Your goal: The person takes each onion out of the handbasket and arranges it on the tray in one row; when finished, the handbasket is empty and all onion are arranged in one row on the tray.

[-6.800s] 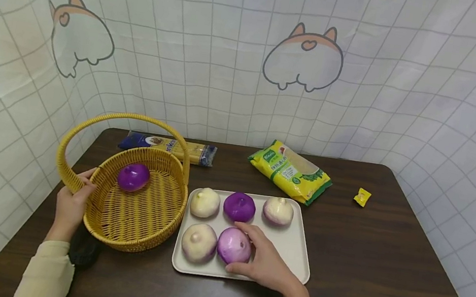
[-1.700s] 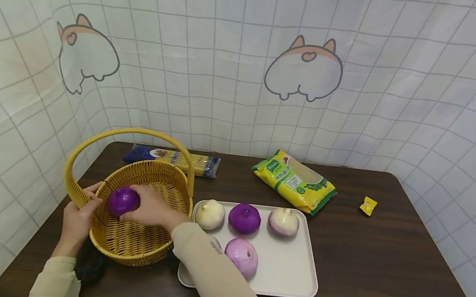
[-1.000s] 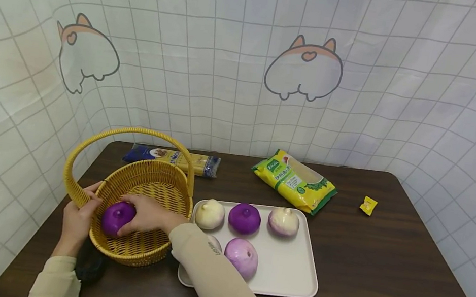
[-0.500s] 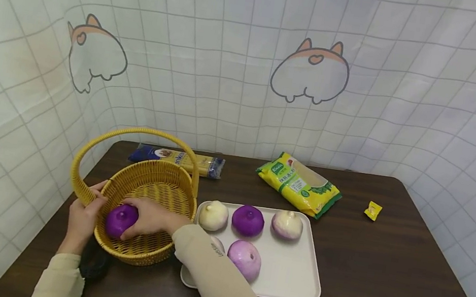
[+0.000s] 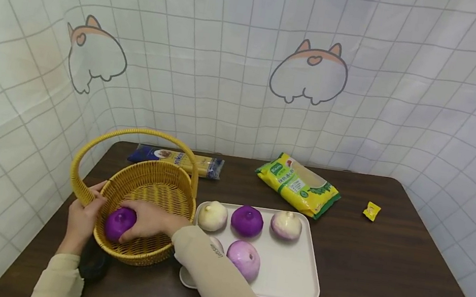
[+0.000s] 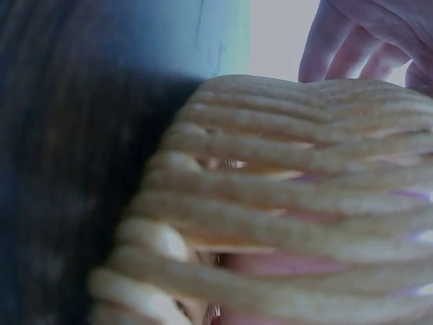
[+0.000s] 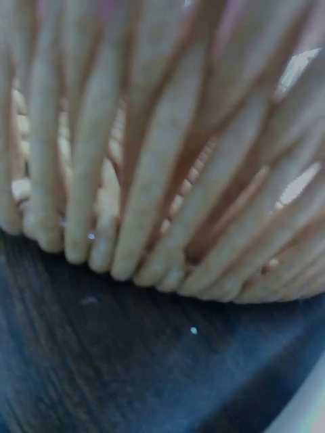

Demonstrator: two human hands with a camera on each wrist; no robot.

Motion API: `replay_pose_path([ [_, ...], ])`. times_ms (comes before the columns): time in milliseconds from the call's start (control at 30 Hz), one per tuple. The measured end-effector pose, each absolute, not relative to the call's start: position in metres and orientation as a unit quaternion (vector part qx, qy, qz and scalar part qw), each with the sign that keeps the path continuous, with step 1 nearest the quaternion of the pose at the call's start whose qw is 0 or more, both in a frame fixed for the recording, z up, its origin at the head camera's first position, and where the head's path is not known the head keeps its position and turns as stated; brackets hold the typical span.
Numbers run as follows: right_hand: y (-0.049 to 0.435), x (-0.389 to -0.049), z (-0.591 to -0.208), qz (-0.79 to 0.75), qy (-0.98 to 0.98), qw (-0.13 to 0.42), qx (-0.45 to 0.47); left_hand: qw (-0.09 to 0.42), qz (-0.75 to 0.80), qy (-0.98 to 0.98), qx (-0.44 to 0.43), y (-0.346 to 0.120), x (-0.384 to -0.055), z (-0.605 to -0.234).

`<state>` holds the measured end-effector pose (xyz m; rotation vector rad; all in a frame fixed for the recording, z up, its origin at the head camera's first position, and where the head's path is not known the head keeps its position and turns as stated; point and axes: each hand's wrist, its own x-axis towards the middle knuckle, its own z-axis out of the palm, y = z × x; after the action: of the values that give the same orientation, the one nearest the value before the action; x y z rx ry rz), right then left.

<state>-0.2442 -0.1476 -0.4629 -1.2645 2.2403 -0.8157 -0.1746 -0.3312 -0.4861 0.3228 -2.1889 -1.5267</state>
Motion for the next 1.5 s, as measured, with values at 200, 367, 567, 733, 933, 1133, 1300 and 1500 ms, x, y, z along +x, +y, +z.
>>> replay_pose_path([
  [200,-0.137,-0.248,-0.455,-0.291,0.827,0.221,-0.426,0.212,-0.556,-0.794,0.124,-0.329,-0.176,-0.483],
  [367,-0.128,-0.252,-0.446,-0.296,0.831,0.22,-0.416,0.214,-0.555,-0.793,0.128,-0.328,-0.177,-0.482],
  [567,-0.12,-0.25,-0.44,-0.289,0.831,0.203,-0.429,0.22,-0.552,-0.794,0.127,-0.328,-0.175,-0.485],
  [733,-0.112,-0.244,-0.434,-0.28,0.83,0.19,-0.442,0.22,-0.552,-0.793,0.131,-0.327,-0.172,-0.489],
  [933,-0.094,-0.237,-0.42,-0.301,0.828,0.185,-0.436,0.227,-0.544,-0.797,0.132,-0.327,-0.172,-0.489],
  [1133,-0.071,-0.232,-0.409,-0.345,0.82,0.176,-0.422,0.233,-0.534,-0.801,0.137,-0.331,-0.172,-0.484],
  [1300,-0.051,-0.227,-0.408,-0.365,0.817,0.177,-0.41,0.216,-0.534,-0.805,0.142,-0.331,-0.171,-0.482],
  [1500,-0.026,-0.22,-0.411,-0.379,0.823,0.159,-0.393,0.217,-0.536,-0.803,0.142,-0.328,-0.173,-0.483],
])
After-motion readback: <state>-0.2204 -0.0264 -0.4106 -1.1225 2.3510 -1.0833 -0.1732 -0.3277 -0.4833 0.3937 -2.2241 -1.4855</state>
